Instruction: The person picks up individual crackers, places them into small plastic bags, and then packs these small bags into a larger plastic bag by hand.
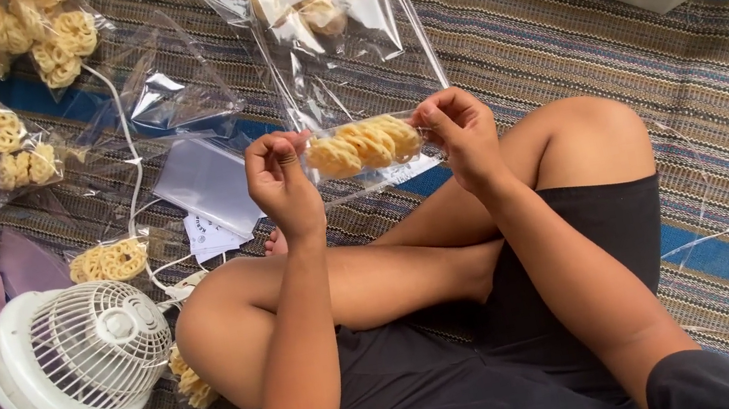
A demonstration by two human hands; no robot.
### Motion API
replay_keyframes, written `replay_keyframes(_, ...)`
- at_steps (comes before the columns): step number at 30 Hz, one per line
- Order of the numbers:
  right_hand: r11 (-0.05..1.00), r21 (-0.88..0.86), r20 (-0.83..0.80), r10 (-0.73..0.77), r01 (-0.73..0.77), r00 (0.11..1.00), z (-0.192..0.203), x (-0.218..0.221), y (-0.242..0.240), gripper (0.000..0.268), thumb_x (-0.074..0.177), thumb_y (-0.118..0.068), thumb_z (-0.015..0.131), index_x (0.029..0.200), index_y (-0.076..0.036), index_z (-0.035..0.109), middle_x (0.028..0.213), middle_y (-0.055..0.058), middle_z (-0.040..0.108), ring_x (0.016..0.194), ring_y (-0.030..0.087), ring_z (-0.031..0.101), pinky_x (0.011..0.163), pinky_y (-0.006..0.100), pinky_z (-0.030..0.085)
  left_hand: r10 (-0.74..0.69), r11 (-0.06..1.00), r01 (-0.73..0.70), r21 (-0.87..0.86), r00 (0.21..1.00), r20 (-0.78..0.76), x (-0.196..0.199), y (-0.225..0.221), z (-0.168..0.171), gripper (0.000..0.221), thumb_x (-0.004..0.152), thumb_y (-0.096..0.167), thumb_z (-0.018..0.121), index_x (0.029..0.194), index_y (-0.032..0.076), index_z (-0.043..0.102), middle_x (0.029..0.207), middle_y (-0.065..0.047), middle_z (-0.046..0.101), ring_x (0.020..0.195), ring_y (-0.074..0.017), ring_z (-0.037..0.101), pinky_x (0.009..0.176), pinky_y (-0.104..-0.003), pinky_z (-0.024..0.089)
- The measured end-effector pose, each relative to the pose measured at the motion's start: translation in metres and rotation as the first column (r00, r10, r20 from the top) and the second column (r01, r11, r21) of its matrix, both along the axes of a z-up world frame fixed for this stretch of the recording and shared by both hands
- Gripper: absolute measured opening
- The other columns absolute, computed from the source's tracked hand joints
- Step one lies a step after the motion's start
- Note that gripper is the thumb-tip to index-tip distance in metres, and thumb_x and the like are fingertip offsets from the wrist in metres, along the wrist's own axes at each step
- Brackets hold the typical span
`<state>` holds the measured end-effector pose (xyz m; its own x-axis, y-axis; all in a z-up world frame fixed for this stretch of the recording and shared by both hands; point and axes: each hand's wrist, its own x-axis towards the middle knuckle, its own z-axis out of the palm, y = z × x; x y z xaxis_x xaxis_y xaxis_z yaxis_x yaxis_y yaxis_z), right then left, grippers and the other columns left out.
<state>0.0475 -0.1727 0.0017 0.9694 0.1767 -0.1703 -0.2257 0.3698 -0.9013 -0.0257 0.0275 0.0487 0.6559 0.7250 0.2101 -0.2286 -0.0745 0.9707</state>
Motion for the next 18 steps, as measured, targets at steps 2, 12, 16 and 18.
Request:
replay_keyframes(2, 0.992, -0.117, 0.091, 0.05, -0.039, 0.995, 0.009, -0.001, -0.001, 0.01, 0.103, -0.011, 0.067, 0.101, -0.001, 0.067, 0.087, 0.012, 0.071, 0.088, 0.021, 0.074, 0.075, 0.035, 0.063, 0.028, 0.996, -0.025, 0.085, 0.999, -0.036, -0.002, -0.003, 0.009, 0.025, 0.105, 0.034, 0.059, 0.098, 0.009, 0.056, 0.091, -0.008, 0.068, 0.091, -0.0176, 0.072, 0.089, -0.035, 0.06)
replay_keyframes(12, 0.848, -0.418, 0.831, 0.211, 0.327, 0.515, 0.054, -0.027, 0.02, 0.021, 0.103, -0.017, 0.065, 0.115, -0.004, 0.077, 0.11, 0.013, 0.072, 0.104, 0.033, 0.068, 0.094, 0.045, 0.054, 0.014, 0.672, -0.115, 0.732, 0.99, 0.143, -0.006, -0.021, 0.018, 0.022, 0.102, 0.03, 0.063, 0.091, 0.011, 0.067, 0.088, -0.002, 0.075, 0.078, -0.0216, 0.073, 0.075, -0.034, 0.061)
replay_keyframes(16, 0.87, -0.385, 0.833, 0.184, 0.307, 0.521, 0.062, -0.033, 0.03, 0.021, 0.097, -0.014, 0.074, 0.116, -0.005, 0.078, 0.109, 0.012, 0.072, 0.1, 0.033, 0.067, 0.091, 0.043, 0.055, -0.02, 0.605, -0.068, 0.793, 0.995, 0.1, -0.011, -0.029, 0.012, 0.021, 0.099, 0.031, 0.066, 0.092, 0.011, 0.069, 0.095, -0.002, 0.074, 0.082, -0.0216, 0.073, 0.076, -0.036, 0.061)
replay_keyframes(18, 0.895, -0.345, 0.853, 0.173, 0.284, 0.493, 0.065, -0.032, 0.032, 0.015, 0.093, -0.007, 0.078, 0.108, -0.005, 0.079, 0.104, 0.013, 0.072, 0.098, 0.037, 0.068, 0.091, 0.047, 0.054, -0.113, 0.662, 0.001, 0.749, 0.989, 0.098, -0.01, -0.032, 0.017, 0.016, 0.098, 0.025, 0.071, 0.089, 0.012, 0.071, 0.092, -0.003, 0.072, 0.081, -0.025, 0.073, 0.076, -0.038, 0.06)
